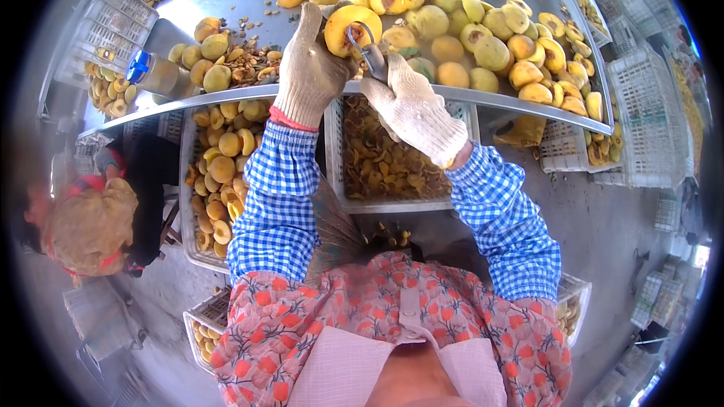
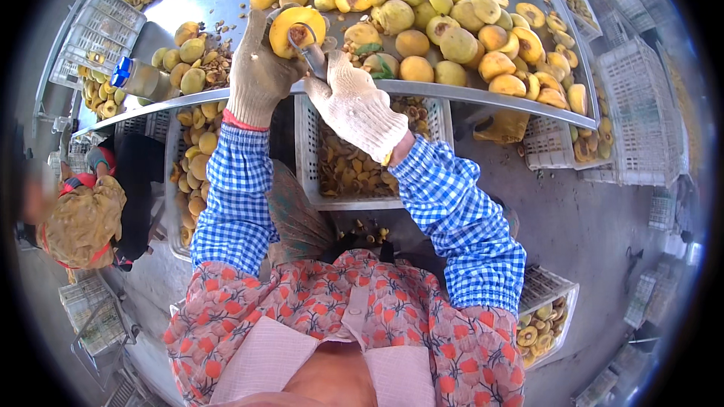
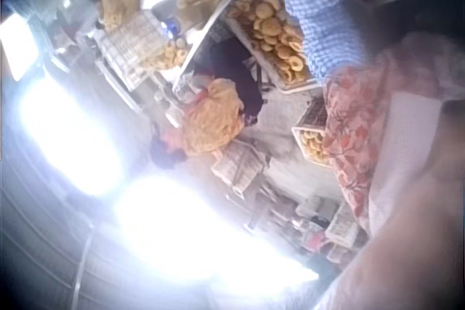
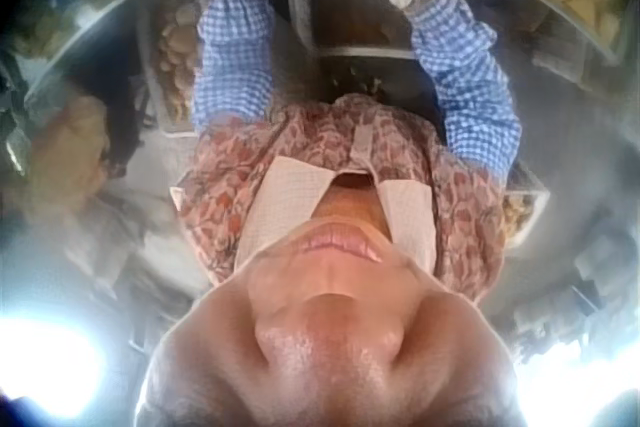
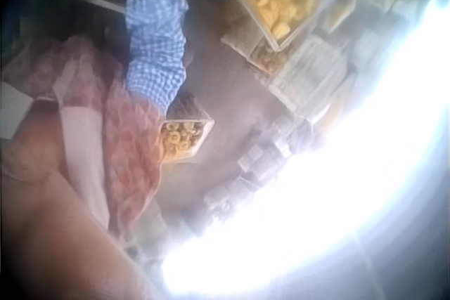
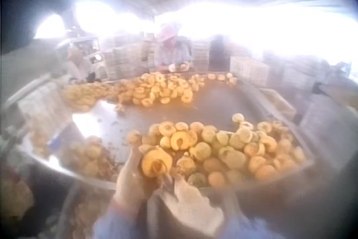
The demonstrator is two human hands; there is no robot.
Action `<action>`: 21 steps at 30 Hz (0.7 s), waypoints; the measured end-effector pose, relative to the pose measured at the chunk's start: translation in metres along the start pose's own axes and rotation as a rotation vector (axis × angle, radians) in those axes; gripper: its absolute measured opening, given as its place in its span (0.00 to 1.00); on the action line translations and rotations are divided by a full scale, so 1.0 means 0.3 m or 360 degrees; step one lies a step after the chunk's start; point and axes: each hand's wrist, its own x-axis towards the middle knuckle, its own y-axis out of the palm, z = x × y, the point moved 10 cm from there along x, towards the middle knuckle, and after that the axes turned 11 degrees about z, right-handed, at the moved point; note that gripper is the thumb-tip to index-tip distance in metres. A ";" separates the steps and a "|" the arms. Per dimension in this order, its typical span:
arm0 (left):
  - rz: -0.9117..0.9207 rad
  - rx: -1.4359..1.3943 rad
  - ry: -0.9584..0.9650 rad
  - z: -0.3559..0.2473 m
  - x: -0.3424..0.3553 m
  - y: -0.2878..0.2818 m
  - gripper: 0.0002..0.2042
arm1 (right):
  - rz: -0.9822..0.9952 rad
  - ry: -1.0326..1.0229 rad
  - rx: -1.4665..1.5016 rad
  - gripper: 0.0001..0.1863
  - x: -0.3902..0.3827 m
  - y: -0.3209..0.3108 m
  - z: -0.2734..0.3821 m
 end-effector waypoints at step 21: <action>-0.0510 -0.0259 -0.0008 -0.172 -0.058 0.063 0.24 | -0.0315 0.0222 -0.0364 0.23 -0.146 0.008 0.096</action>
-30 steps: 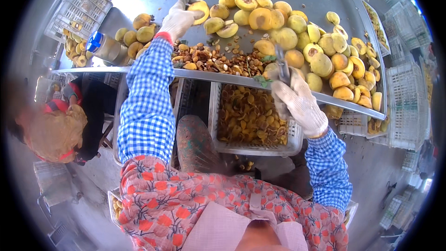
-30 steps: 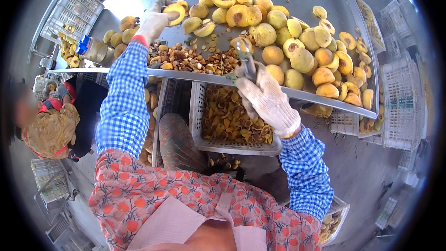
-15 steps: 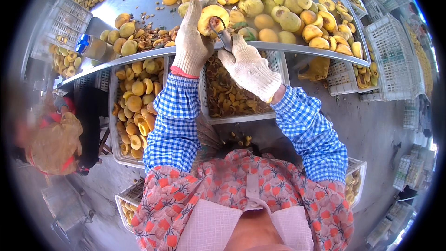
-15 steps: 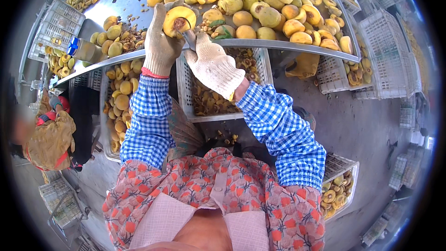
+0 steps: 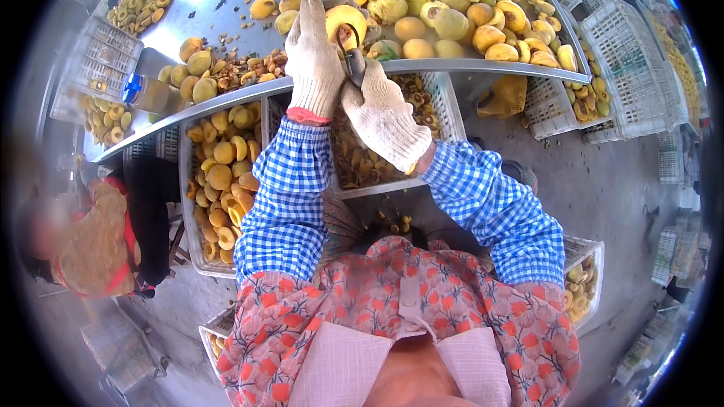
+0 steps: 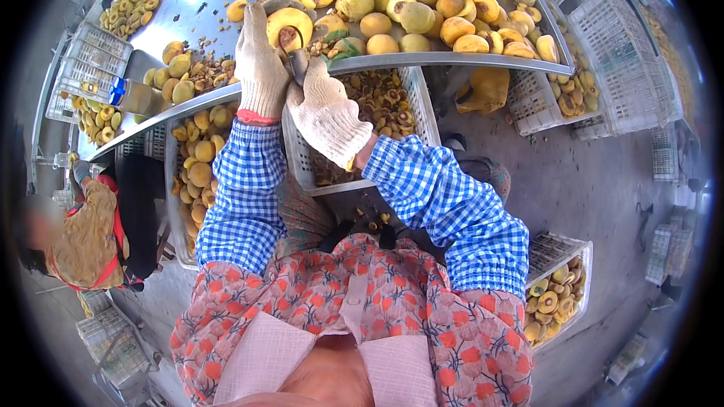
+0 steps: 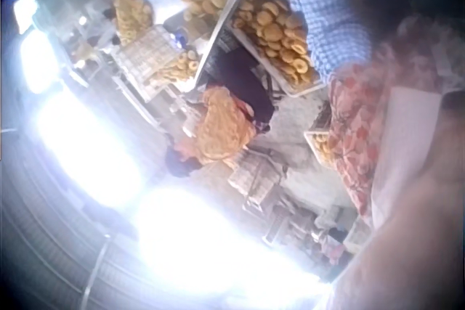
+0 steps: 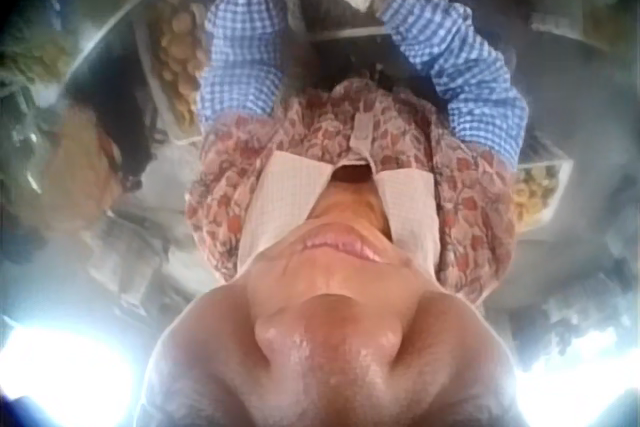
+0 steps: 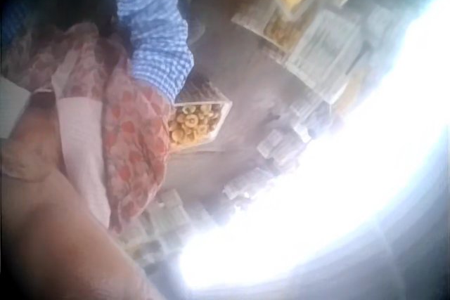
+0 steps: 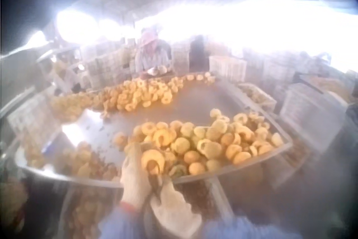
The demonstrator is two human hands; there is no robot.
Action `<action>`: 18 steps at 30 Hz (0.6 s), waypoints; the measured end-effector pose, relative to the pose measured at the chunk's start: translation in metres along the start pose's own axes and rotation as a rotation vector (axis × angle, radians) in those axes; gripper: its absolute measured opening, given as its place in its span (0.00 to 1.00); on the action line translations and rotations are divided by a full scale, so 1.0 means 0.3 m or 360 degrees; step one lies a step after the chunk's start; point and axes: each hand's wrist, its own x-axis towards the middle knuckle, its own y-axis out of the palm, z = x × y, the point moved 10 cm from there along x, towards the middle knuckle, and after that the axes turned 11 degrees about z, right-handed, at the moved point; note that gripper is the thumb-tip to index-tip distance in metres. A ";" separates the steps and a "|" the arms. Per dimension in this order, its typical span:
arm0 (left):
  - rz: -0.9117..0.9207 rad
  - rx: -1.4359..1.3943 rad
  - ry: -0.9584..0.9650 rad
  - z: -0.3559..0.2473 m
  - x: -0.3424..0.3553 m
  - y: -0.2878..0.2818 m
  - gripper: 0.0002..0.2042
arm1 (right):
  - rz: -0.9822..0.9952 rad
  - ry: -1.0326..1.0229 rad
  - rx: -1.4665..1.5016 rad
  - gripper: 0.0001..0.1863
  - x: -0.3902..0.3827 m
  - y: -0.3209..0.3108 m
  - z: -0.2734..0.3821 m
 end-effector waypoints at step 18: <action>0.0406 -0.0796 -0.0983 0.172 -0.001 0.100 0.33 | 0.1392 0.0917 0.2635 0.08 -0.089 0.108 -0.055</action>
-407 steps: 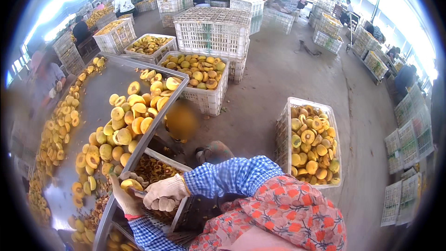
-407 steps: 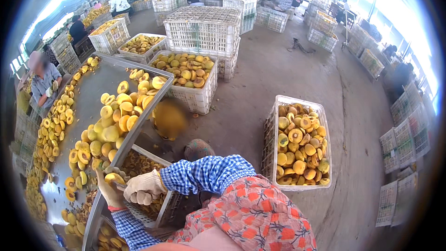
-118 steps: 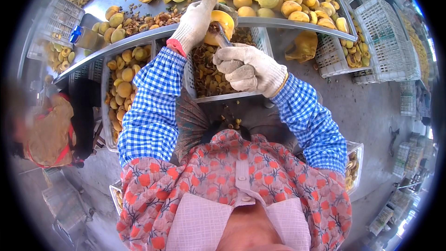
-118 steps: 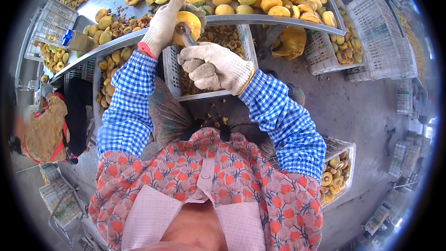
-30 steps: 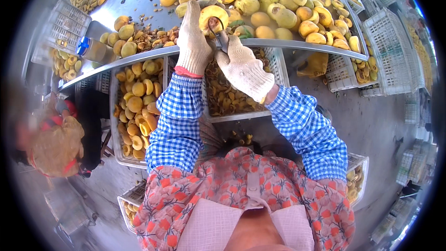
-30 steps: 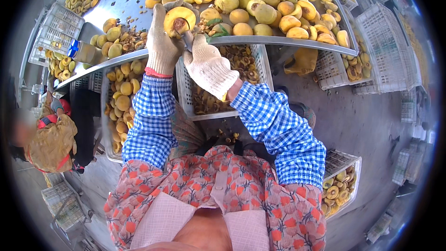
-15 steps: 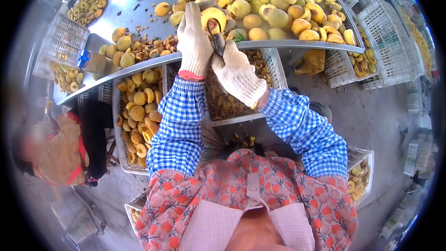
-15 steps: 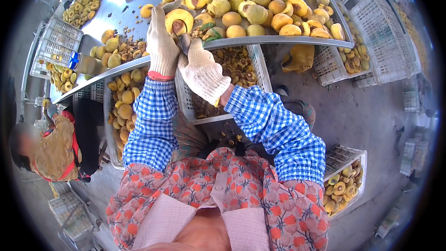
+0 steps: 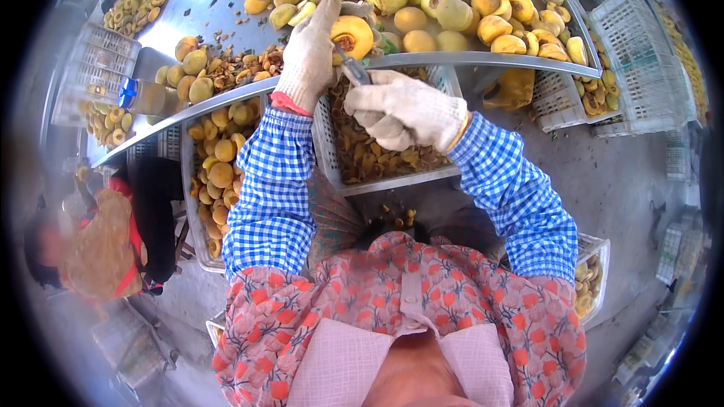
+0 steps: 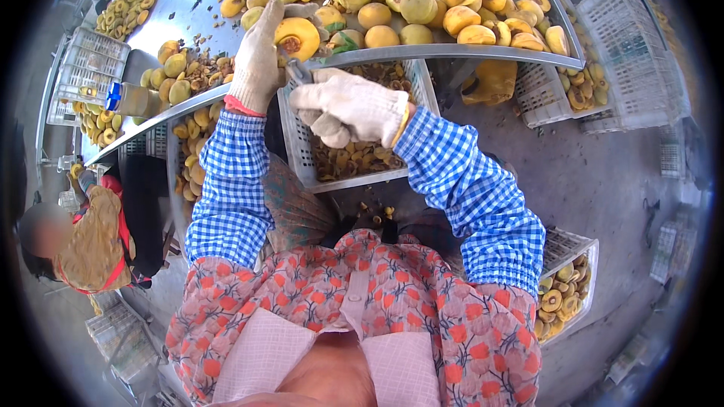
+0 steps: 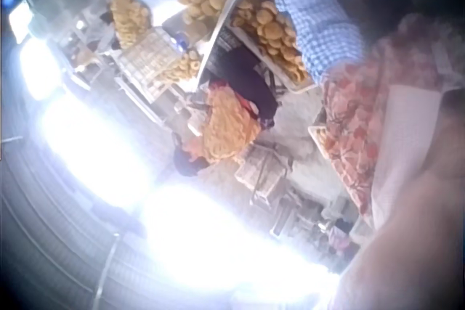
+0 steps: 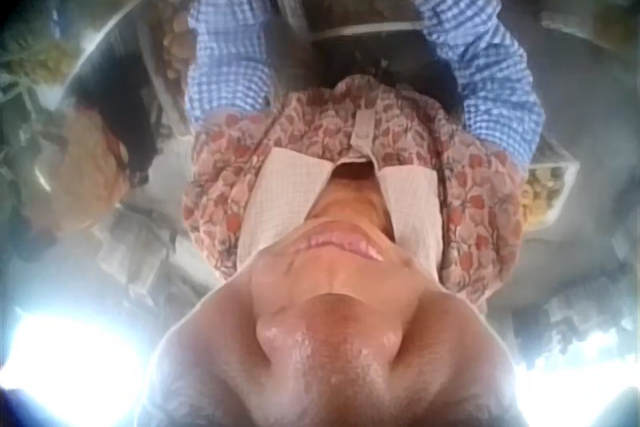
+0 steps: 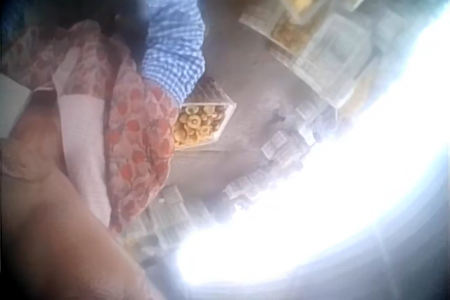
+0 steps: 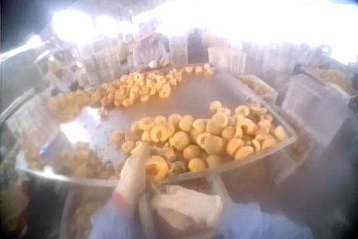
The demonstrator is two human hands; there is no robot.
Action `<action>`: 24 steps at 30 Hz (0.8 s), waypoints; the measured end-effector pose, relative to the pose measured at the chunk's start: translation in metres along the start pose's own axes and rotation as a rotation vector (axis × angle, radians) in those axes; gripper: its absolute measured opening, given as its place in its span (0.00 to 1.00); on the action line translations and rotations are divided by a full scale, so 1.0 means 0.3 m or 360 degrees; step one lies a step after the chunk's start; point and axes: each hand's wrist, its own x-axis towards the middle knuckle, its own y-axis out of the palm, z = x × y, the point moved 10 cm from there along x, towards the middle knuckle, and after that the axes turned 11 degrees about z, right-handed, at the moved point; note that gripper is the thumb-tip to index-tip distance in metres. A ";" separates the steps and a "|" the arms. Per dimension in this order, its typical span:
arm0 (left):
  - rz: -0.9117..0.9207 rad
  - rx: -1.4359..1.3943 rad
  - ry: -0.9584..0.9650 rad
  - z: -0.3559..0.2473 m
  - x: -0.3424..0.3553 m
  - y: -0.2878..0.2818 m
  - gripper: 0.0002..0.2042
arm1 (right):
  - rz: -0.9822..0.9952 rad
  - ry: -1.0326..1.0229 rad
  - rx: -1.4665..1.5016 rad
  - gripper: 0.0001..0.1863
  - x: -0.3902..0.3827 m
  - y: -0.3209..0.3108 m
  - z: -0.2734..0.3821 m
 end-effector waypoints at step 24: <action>-0.0541 0.2251 -0.0400 -0.157 0.114 -0.479 0.28 | -0.0521 0.0677 -0.2267 0.19 -0.086 -0.424 -0.295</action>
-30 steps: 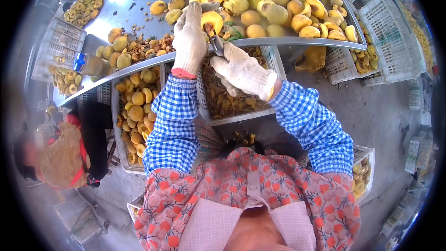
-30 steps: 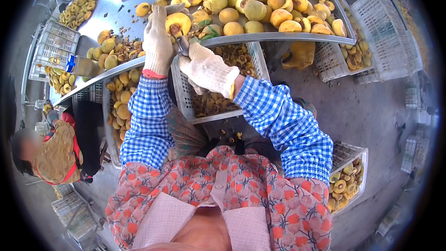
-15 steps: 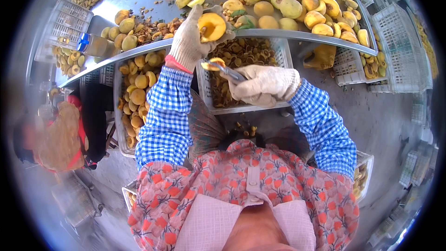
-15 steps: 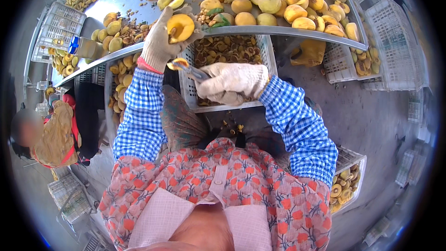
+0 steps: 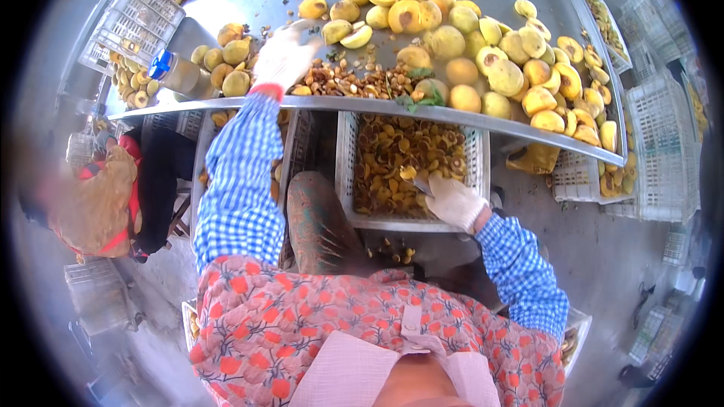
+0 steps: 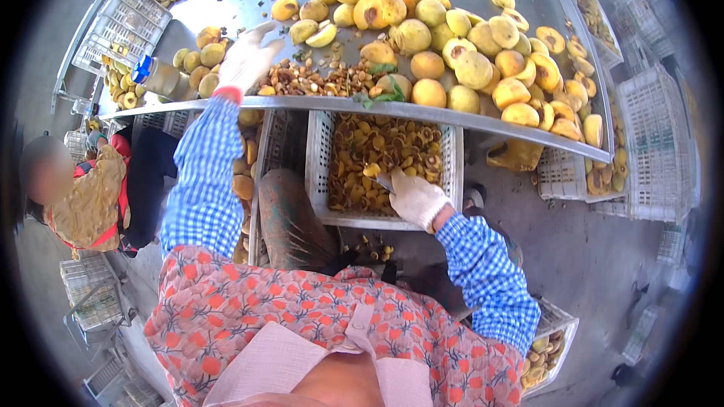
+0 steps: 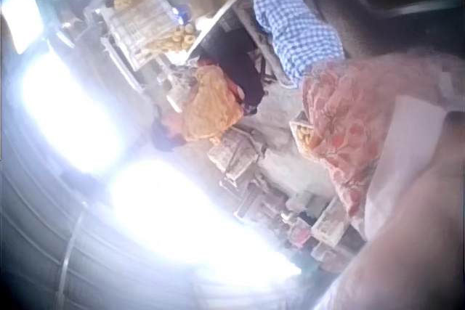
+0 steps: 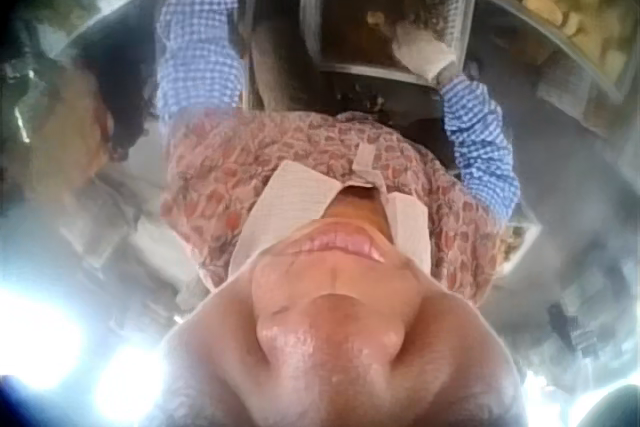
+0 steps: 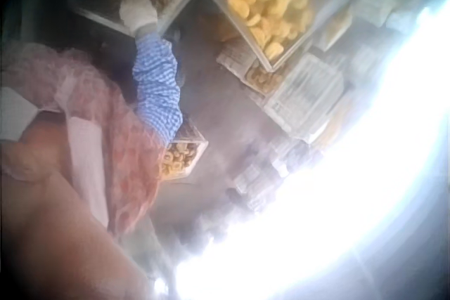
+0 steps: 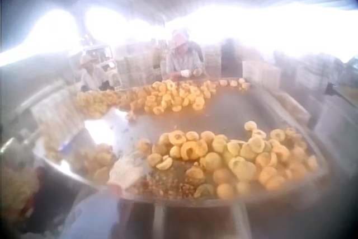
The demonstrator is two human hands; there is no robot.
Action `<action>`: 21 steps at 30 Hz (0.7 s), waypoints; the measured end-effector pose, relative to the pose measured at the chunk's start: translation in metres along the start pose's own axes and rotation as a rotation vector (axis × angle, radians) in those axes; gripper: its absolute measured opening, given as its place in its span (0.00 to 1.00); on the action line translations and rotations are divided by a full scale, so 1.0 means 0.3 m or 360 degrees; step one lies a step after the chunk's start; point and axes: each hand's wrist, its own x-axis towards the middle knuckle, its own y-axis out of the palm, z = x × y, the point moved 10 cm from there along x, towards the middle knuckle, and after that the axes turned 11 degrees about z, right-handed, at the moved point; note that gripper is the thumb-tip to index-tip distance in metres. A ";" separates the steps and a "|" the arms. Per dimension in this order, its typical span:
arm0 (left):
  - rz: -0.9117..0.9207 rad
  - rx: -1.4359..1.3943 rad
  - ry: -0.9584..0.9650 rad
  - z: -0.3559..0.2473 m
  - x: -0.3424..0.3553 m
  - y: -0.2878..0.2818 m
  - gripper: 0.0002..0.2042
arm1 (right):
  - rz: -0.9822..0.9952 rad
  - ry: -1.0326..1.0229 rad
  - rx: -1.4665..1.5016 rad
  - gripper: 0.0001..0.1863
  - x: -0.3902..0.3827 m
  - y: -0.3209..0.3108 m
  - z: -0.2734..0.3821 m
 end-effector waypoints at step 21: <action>0.0647 -0.2274 0.0937 -0.261 -0.333 0.239 0.28 | -0.0931 -0.0582 0.0272 0.18 -0.287 -0.281 0.243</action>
